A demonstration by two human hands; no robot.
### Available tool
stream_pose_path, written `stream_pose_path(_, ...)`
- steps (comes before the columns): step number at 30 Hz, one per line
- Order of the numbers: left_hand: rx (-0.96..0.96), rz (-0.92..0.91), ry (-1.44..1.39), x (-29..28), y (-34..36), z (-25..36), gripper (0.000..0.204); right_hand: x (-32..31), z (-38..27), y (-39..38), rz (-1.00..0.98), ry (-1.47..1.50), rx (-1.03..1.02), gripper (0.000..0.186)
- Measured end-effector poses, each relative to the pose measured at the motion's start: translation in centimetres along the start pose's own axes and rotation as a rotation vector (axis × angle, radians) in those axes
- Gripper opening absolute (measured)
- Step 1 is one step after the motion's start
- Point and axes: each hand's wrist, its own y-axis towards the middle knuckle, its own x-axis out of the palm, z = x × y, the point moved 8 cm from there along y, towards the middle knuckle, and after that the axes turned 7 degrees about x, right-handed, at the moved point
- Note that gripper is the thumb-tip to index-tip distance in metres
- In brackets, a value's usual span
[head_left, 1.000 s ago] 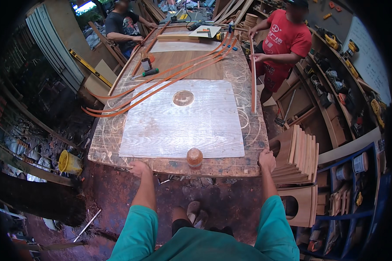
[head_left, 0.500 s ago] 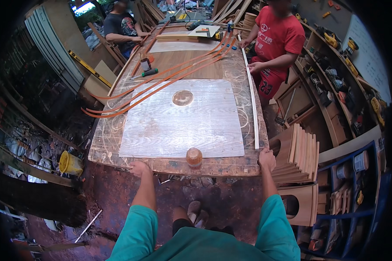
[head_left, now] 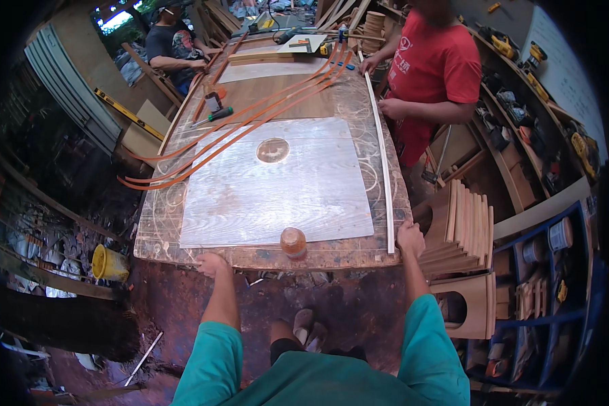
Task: The person holds and aligns thin strips of wood on a workbench while another person applies heat using a heat gun. The person then picks up and handles the curved strips one at a time.
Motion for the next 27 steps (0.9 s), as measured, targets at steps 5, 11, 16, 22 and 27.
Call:
stream_pose_path(5,0.007,-0.039,-0.003,-0.1,-0.4,0.2,0.069,0.1,0.1,0.2,0.009,0.010,0.000,0.056)
stream_pose_path(11,-0.010,-0.021,0.003,-0.3,-0.2,0.2,0.067,0.1,-0.1,-0.1,-0.006,-0.003,0.005,0.056)
stream_pose_path(16,-0.005,-0.034,0.003,-0.2,-0.4,0.4,0.067,0.1,0.5,0.6,-0.020,0.006,0.026,0.059)
stream_pose_path(22,-0.013,-0.035,-0.011,-0.4,-0.7,0.5,0.067,0.4,1.3,0.9,-0.106,0.129,0.135,0.073)
stream_pose_path(27,-0.009,-0.039,-0.018,-0.4,-0.6,0.4,0.068,0.0,0.9,0.6,-0.118,0.129,0.115,0.087)
